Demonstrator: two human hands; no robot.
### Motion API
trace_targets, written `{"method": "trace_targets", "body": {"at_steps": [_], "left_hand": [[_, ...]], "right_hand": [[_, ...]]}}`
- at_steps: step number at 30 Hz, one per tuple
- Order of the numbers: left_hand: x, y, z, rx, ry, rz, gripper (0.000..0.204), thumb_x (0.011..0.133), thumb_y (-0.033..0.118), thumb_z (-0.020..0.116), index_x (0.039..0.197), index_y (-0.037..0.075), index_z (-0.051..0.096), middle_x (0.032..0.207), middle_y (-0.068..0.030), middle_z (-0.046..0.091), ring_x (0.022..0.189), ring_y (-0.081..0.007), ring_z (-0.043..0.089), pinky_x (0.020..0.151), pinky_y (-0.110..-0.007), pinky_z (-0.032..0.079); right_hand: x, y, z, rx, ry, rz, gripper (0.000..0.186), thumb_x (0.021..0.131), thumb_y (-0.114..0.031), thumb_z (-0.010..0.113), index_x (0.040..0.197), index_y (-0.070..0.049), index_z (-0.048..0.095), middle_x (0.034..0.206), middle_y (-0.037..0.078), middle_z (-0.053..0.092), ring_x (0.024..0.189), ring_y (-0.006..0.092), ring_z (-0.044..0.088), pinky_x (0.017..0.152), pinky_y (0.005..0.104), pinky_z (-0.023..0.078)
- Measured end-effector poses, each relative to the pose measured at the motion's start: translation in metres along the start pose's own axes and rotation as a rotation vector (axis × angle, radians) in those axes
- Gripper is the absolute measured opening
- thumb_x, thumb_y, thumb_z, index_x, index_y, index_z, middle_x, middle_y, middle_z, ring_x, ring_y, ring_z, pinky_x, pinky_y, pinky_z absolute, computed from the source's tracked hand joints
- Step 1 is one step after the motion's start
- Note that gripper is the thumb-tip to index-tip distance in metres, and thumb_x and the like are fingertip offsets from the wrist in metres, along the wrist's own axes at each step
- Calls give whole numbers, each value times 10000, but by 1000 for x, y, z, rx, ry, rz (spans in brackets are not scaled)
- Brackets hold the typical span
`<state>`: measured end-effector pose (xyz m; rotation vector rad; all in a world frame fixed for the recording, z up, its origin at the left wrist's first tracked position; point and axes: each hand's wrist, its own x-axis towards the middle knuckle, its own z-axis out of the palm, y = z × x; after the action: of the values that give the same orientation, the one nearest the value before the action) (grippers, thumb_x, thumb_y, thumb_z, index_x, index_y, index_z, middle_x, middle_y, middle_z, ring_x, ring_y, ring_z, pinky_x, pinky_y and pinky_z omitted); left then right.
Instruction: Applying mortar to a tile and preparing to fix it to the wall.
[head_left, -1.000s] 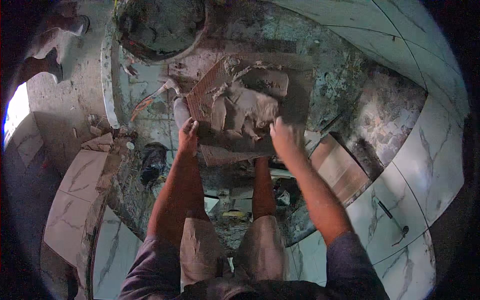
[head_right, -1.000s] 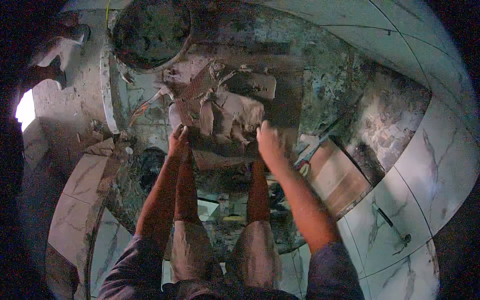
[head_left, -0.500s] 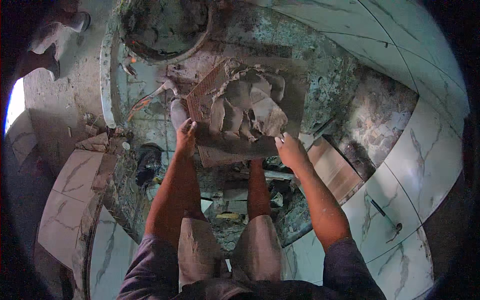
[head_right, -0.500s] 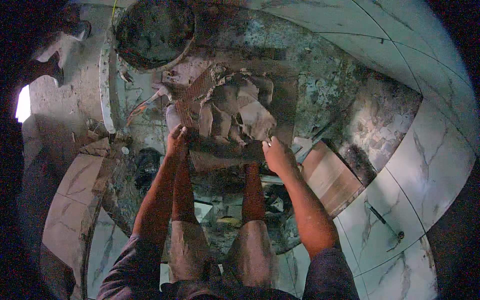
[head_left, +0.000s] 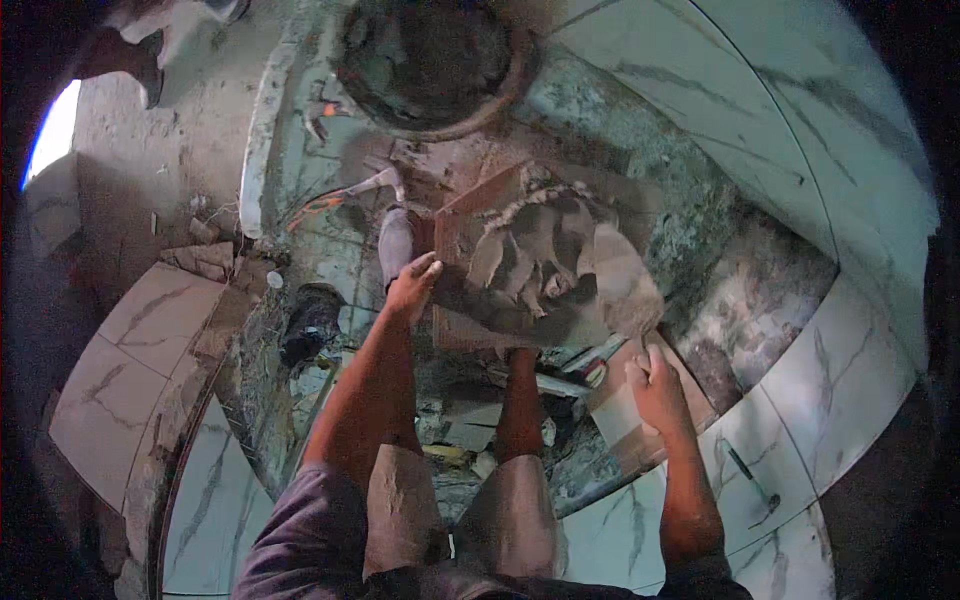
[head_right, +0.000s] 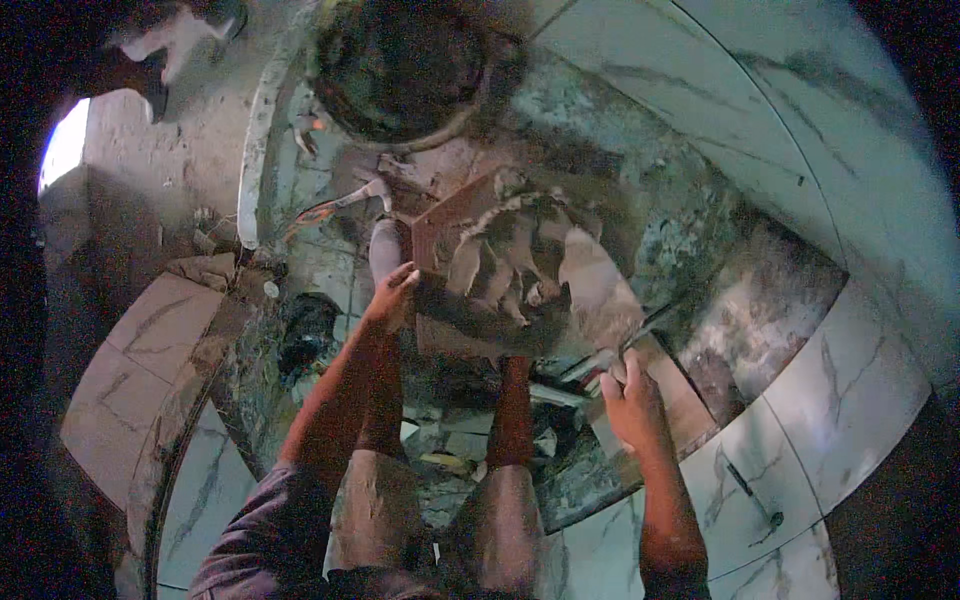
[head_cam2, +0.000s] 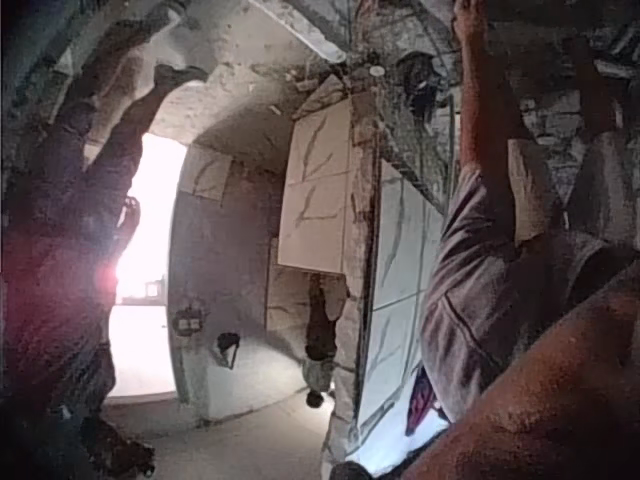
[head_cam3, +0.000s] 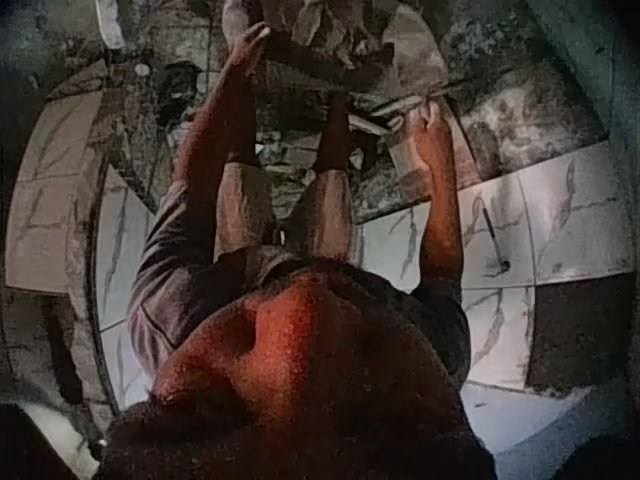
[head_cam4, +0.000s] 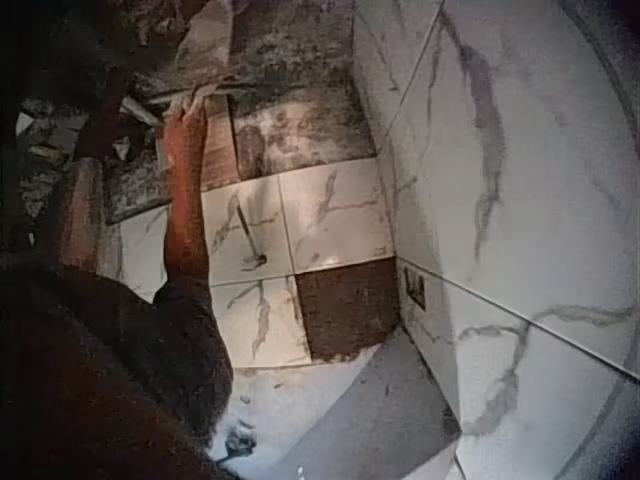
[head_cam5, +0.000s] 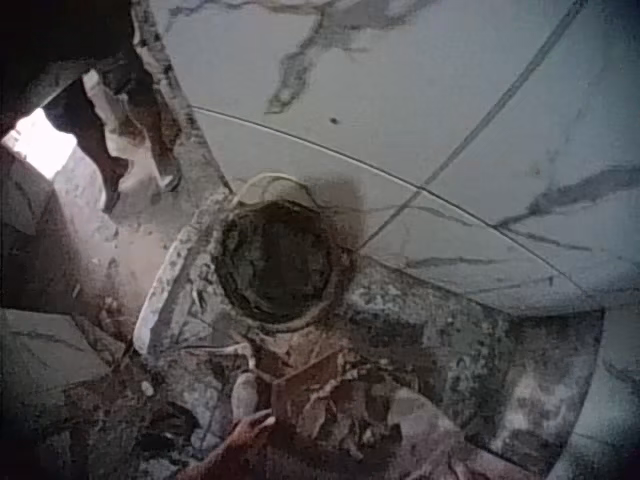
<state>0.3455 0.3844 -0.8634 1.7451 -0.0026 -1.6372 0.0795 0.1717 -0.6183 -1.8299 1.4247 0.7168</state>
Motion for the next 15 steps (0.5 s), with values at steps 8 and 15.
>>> {"method": "trace_targets", "body": {"at_steps": [8, 15], "left_hand": [[19, 31, -50, -157, -31, 91, 396, 824, 257, 479, 1122, -4, 458, 1051, -81, 512, 979, -181, 467, 824, -279, 355], [71, 150, -89, -373, 274, 440, 326, 828, 165, 440, 1082, -36, 476, 1026, -112, 540, 947, -156, 485, 819, -261, 357]], "right_hand": [[160, -203, -31, -611, 85, -517, 237, 793, -227, 461, 866, -3, 436, 773, 215, 535, 779, 391, 522, 670, 459, 413], [302, -318, 16, -787, 375, -440, 164, 740, -113, 470, 826, 21, 510, 749, 167, 564, 698, 302, 583, 598, 400, 469]]}}
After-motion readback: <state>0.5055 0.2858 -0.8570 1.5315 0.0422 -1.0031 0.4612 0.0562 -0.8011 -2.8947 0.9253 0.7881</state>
